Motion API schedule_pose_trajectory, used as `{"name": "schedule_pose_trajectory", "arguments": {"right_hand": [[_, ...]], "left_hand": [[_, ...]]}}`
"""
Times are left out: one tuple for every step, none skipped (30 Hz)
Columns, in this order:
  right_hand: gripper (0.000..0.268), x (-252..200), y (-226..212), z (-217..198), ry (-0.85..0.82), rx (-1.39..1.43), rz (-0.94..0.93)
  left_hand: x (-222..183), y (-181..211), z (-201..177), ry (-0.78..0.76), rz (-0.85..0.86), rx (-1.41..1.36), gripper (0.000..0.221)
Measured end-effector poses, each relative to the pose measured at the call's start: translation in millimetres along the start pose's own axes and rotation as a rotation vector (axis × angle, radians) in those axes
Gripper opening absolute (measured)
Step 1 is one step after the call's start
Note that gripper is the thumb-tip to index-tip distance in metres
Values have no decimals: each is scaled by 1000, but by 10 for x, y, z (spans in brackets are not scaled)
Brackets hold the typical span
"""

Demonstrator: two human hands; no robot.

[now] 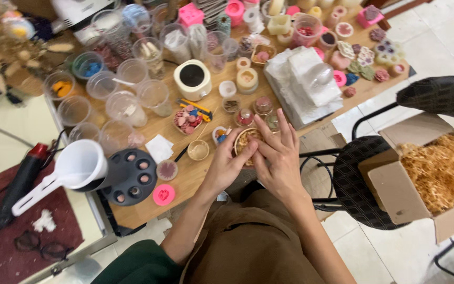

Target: The person fills small circular containers with shredded paper and places decorative wax shapes, such as flowers and lime slices, into them by hand.

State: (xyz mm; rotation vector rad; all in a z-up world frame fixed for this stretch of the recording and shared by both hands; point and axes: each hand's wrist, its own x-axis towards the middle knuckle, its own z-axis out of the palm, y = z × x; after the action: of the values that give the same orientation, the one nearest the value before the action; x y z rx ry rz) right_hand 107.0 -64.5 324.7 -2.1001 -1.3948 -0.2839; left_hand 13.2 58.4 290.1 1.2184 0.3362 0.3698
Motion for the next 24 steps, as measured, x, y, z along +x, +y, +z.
{"name": "schedule_pose_trajectory", "arguments": {"right_hand": [[27, 12, 5, -8, 4, 67, 30], [24, 31, 31, -26, 9, 133, 61], [24, 71, 80, -42, 15, 128, 70], [27, 114, 138, -53, -33, 301, 94], [29, 159, 199, -49, -80, 476, 115], [29, 185, 249, -41, -73, 472, 120], [30, 199, 294, -31, -32, 716, 206], [31, 224, 358, -16, 12, 960, 290], [31, 262, 449, 0, 16, 961, 292], [27, 298, 555, 12, 80, 1073, 392], [24, 336, 675, 29, 145, 1183, 490], [24, 390, 829, 47, 150, 1184, 491], [22, 456, 1025, 60, 194, 1116, 519], [21, 521, 1240, 71, 237, 1046, 546], [21, 588, 1474, 84, 243, 1048, 545], [19, 656, 1730, 96, 308, 1011, 594], [17, 733, 2007, 120, 374, 974, 644], [17, 812, 2315, 149, 381, 976, 646], [18, 871, 2644, 193, 416, 942, 699], [19, 926, 2995, 260, 450, 906, 751], [19, 979, 3371, 347, 456, 905, 759], [22, 1037, 3769, 467, 471, 891, 809], [25, 1098, 4189, 615, 486, 880, 858], [26, 1165, 4634, 775, 503, 835, 882]], "left_hand": [[27, -6, 3, 9, -37, -27, 44], [61, -9, 8, 18, -73, -53, 46], [107, -4, 5, 6, -77, -52, 46], [158, 3, 2, 13, -111, -88, 43], [221, 9, -10, 24, -142, -122, 41], [297, 14, -23, 14, -144, -119, 41], [375, 15, -36, 34, -147, -100, 41], [456, 16, -50, 53, -149, -81, 40], [533, 19, -67, 51, -150, -78, 40], [615, 22, -83, 65, -159, -56, 40], [704, 24, -100, 79, -166, -33, 39], [804, 23, -106, 77, -166, -30, 39], [908, 22, -99, 102, -182, -61, 38], [1015, 27, -87, 127, -197, -92, 37], [1129, 44, -79, 123, -197, -88, 37], [1248, 70, -67, 133, -193, -68, 36], [1390, 106, -44, 141, -191, -46, 35], [1537, 142, -8, 137, -192, -40, 35], [1657, 182, 30, 168, -228, -45, 36], [1781, 222, 69, 200, -263, -50, 37], [1907, 256, 110, 195, -269, -46, 37], [2033, 290, 143, 206, -271, -14, 37], [2158, 320, 177, 219, -272, 21, 36], [2285, 339, 217, 216, -277, 28, 36]]}}
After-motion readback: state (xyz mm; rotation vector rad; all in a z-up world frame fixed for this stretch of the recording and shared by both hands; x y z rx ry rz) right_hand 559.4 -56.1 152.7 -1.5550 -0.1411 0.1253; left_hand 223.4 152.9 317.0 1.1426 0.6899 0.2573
